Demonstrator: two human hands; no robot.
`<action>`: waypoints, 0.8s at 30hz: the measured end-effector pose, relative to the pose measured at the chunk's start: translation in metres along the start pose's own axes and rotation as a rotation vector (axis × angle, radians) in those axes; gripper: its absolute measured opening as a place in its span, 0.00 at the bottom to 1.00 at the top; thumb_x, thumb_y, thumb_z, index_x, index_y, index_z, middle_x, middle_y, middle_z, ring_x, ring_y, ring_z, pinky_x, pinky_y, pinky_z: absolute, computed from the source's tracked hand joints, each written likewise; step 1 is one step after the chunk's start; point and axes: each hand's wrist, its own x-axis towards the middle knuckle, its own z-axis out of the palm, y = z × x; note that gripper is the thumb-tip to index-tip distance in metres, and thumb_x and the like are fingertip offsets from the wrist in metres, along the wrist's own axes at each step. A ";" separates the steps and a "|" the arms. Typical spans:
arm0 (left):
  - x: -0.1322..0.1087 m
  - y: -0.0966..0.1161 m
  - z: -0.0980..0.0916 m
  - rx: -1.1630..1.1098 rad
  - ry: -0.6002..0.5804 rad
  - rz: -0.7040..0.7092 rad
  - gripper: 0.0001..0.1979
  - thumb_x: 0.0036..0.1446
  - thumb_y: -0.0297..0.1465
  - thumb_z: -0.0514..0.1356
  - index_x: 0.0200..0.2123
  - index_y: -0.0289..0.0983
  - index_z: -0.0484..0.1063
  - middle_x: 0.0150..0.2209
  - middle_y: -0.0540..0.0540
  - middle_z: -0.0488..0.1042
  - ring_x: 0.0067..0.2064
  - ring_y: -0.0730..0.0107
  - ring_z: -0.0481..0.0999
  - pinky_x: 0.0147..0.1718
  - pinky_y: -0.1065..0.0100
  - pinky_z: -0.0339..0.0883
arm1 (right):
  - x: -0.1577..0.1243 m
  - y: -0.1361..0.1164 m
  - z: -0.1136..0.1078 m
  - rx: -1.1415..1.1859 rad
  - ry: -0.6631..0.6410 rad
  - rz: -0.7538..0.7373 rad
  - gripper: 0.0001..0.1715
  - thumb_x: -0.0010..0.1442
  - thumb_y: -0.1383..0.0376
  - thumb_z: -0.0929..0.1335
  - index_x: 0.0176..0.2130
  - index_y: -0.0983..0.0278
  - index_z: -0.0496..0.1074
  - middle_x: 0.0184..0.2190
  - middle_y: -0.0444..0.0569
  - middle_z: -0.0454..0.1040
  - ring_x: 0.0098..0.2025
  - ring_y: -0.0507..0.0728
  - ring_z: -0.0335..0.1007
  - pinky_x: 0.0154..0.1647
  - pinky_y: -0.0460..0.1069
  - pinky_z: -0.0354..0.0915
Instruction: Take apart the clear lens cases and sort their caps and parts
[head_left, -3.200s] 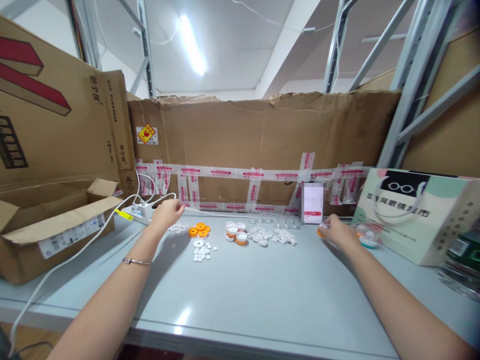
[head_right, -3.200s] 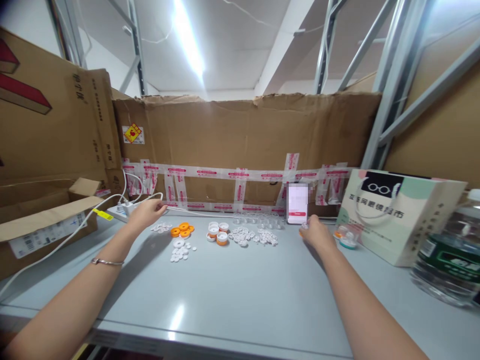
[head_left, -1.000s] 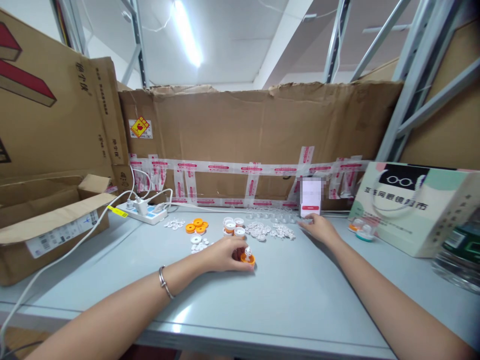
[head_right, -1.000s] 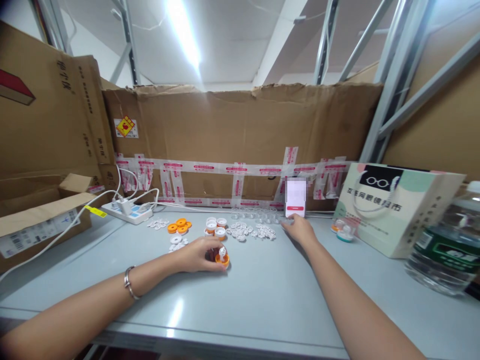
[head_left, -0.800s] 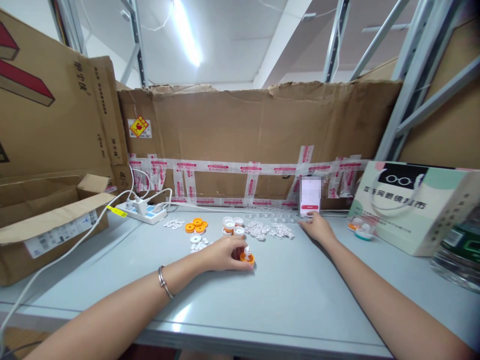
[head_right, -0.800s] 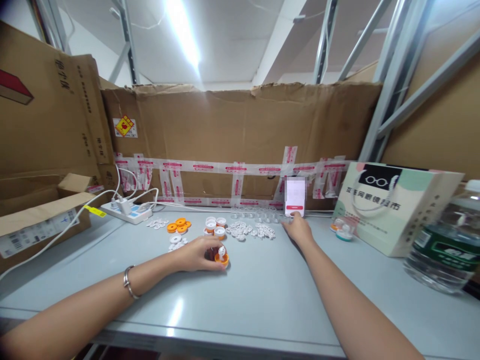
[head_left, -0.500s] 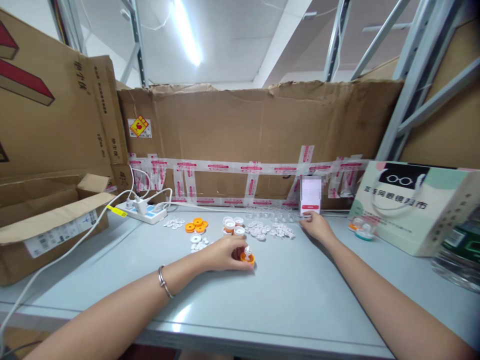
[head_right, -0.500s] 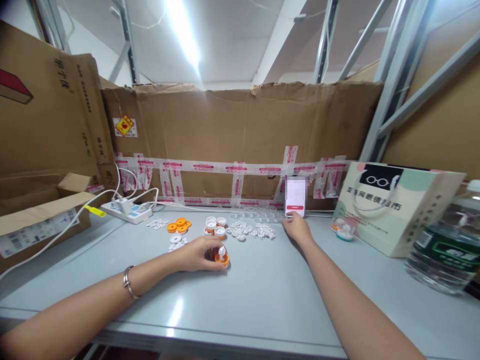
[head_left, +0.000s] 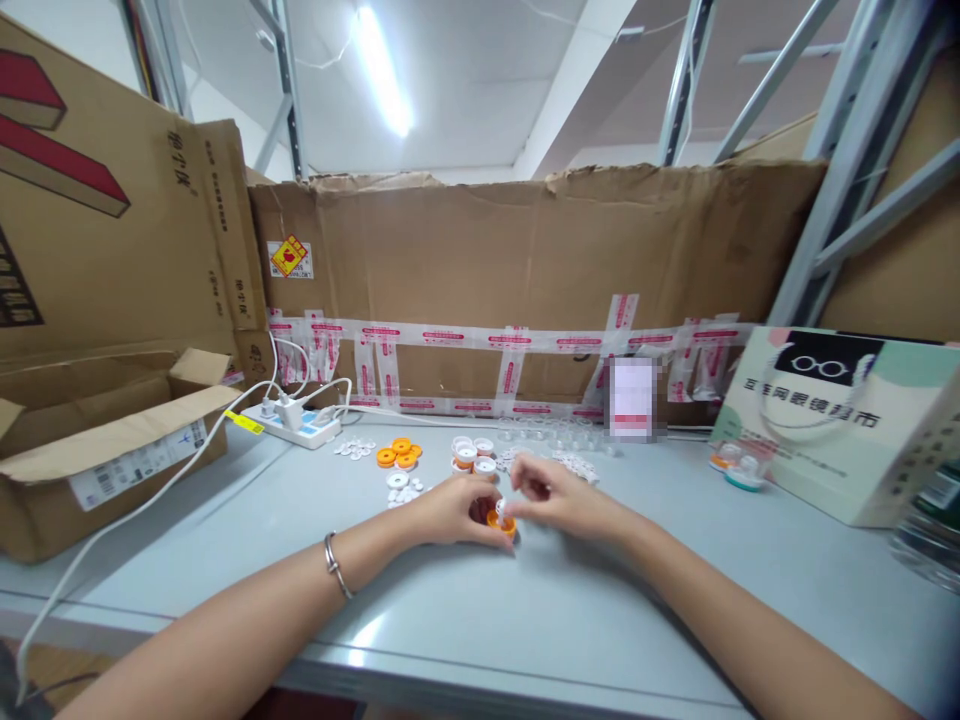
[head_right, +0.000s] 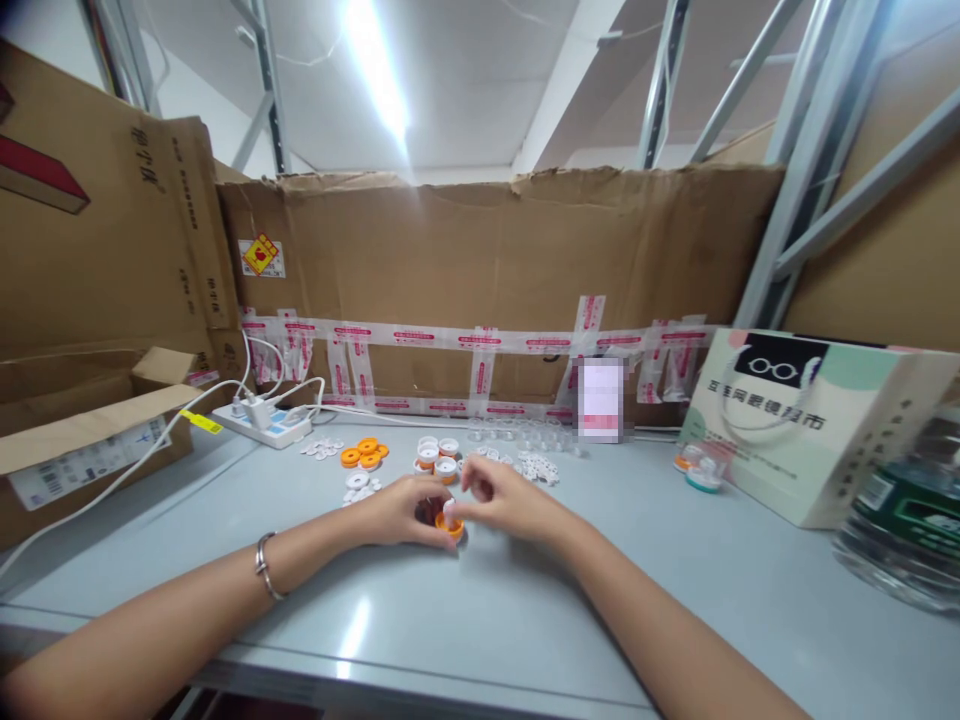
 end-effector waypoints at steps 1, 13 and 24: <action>0.000 0.000 0.000 -0.018 -0.006 0.008 0.16 0.44 0.39 0.62 0.30 0.32 0.68 0.26 0.52 0.64 0.27 0.77 0.63 0.25 0.77 0.56 | -0.001 -0.006 0.008 -0.012 -0.054 -0.021 0.19 0.45 0.55 0.69 0.28 0.62 0.59 0.19 0.37 0.57 0.22 0.48 0.51 0.22 0.43 0.49; 0.002 0.004 0.003 -0.146 0.007 0.116 0.10 0.45 0.31 0.62 0.30 0.33 0.66 0.31 0.49 0.68 0.32 0.75 0.66 0.31 0.75 0.61 | -0.006 -0.012 0.023 -0.254 -0.041 -0.204 0.06 0.50 0.72 0.61 0.30 0.63 0.59 0.23 0.39 0.63 0.23 0.47 0.56 0.24 0.42 0.52; -0.003 -0.003 0.002 -0.018 0.010 0.049 0.09 0.43 0.30 0.62 0.27 0.32 0.65 0.28 0.50 0.67 0.29 0.76 0.65 0.28 0.75 0.62 | 0.000 -0.004 0.037 -0.388 0.085 -0.350 0.06 0.48 0.74 0.61 0.27 0.62 0.59 0.23 0.42 0.65 0.26 0.50 0.58 0.28 0.44 0.57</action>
